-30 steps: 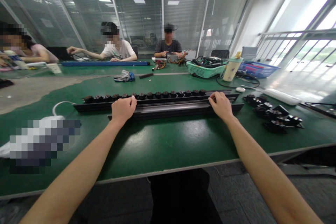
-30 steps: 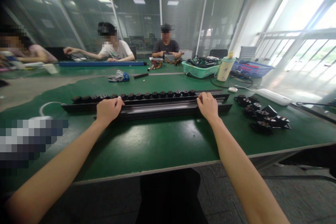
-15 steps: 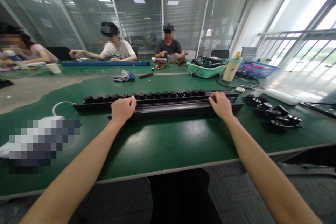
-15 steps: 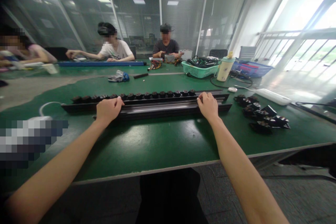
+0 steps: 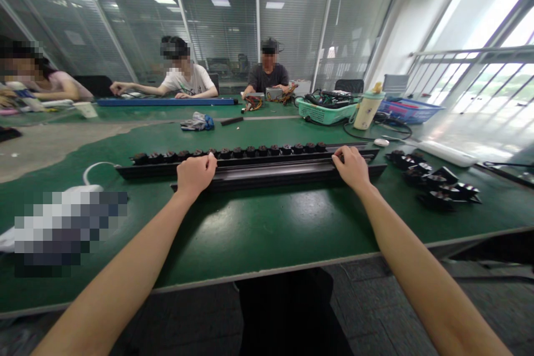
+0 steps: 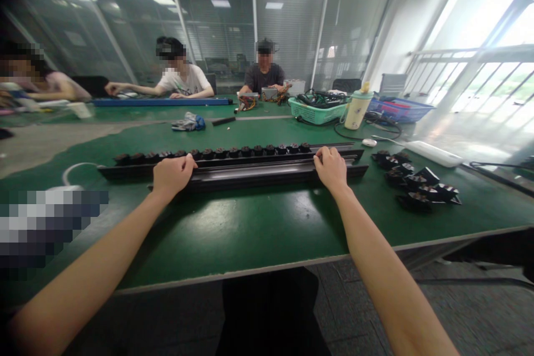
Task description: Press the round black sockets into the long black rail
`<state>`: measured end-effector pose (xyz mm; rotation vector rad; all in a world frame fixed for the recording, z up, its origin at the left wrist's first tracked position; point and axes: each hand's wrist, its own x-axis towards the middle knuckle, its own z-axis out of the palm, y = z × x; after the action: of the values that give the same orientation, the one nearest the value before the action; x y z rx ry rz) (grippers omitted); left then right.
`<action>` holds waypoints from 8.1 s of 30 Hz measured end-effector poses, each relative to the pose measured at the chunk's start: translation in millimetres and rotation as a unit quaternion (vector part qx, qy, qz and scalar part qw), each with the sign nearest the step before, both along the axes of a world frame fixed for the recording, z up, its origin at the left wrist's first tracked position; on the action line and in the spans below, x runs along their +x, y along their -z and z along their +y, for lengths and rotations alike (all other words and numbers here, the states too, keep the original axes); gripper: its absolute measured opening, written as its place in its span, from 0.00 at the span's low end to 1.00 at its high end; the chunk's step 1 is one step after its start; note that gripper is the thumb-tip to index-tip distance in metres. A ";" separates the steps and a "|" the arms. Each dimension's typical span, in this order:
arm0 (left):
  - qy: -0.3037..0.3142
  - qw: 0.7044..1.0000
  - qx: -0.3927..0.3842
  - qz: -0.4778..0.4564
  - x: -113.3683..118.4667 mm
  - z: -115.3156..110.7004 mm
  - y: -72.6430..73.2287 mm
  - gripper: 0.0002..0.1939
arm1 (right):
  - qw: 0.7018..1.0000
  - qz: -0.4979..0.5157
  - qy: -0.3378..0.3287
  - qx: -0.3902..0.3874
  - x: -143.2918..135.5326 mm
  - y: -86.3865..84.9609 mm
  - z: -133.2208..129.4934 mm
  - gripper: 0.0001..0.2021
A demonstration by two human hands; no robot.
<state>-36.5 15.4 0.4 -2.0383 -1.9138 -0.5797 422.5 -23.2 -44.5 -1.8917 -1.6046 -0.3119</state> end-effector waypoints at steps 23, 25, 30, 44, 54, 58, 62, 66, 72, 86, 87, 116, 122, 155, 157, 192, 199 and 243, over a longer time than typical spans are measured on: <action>-0.007 1.000 -0.005 0.000 1.1 0.0 -0.2 0.39 | 1.000 0.023 0.011 -0.002 0.4 -0.9 -1.0 0.07; -0.007 1.000 -0.005 -0.001 0.9 0.1 0.0 0.39 | 1.000 0.025 0.017 -0.007 0.1 -1.7 -1.3 0.07; -0.006 1.000 -0.006 -0.005 0.7 -0.6 -0.4 0.39 | 0.999 0.027 0.018 -0.006 -0.6 -3.1 -2.8 0.07; -0.009 1.000 -0.010 -0.010 0.5 0.3 0.4 0.38 | 0.999 0.030 0.029 -0.009 0.3 -4.5 -4.0 0.08; -0.005 1.000 -0.007 -0.015 1.5 -2.1 -1.6 0.38 | 0.999 0.031 0.033 -0.002 1.5 -3.1 -3.9 0.07; -0.005 1.000 -0.010 -0.009 1.0 -0.6 -0.6 0.39 | 0.999 0.028 0.032 0.001 3.4 -1.8 -2.9 0.09; -0.005 1.000 -0.006 -0.007 0.7 -0.1 0.0 0.38 | 0.999 0.029 0.035 0.002 5.1 -0.9 -1.9 0.09; -0.006 1.000 -0.008 -0.002 1.5 -1.5 -1.2 0.39 | 0.999 0.028 0.039 -0.004 4.5 -1.6 -2.4 0.08; -0.006 1.000 -0.003 0.007 1.4 -1.2 -1.3 0.39 | 0.999 0.030 0.045 -0.002 2.4 -1.8 -3.0 0.08; -0.008 1.000 -0.006 0.001 1.6 -1.6 -1.5 0.39 | 0.998 0.028 0.061 -0.011 6.1 -0.4 -1.3 0.08; -0.008 1.000 -0.007 0.000 1.6 -1.4 -1.4 0.39 | 0.998 0.029 0.063 -0.010 6.3 -0.5 -1.4 0.08; -0.010 1.000 -0.008 0.002 1.7 0.0 -0.4 0.39 | 0.996 0.035 0.082 -0.018 4.1 -4.4 -4.5 0.09; -0.005 1.000 -0.006 -0.005 1.4 0.4 0.2 0.39 | 0.995 0.042 0.088 -0.022 5.4 -4.3 -4.0 0.08; -0.006 1.000 -0.001 0.002 0.8 0.9 -0.2 0.38 | 0.993 0.060 0.105 -0.003 8.1 -4.4 -4.7 0.09; -0.008 1.000 -0.002 0.001 1.4 0.4 -0.6 0.38 | 0.992 0.060 0.107 -0.003 8.1 -4.4 -4.8 0.09; -0.005 1.000 -0.008 -0.006 0.6 0.7 -0.2 0.38 | 0.990 0.078 0.115 -0.008 15.4 -3.9 -3.1 0.10; -0.008 1.000 -0.008 -0.006 1.5 0.0 -0.6 0.38 | 0.989 0.077 0.124 0.011 17.0 -1.3 -2.2 0.11; -0.008 1.000 -0.005 -0.002 1.8 0.0 -0.8 0.39 | 0.984 0.072 0.161 -0.033 21.7 -5.2 -3.3 0.11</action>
<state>-34.7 15.4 1.2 -2.0263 -1.9365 -0.5715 444.3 -26.5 -39.2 -2.1738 -1.2262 -0.2519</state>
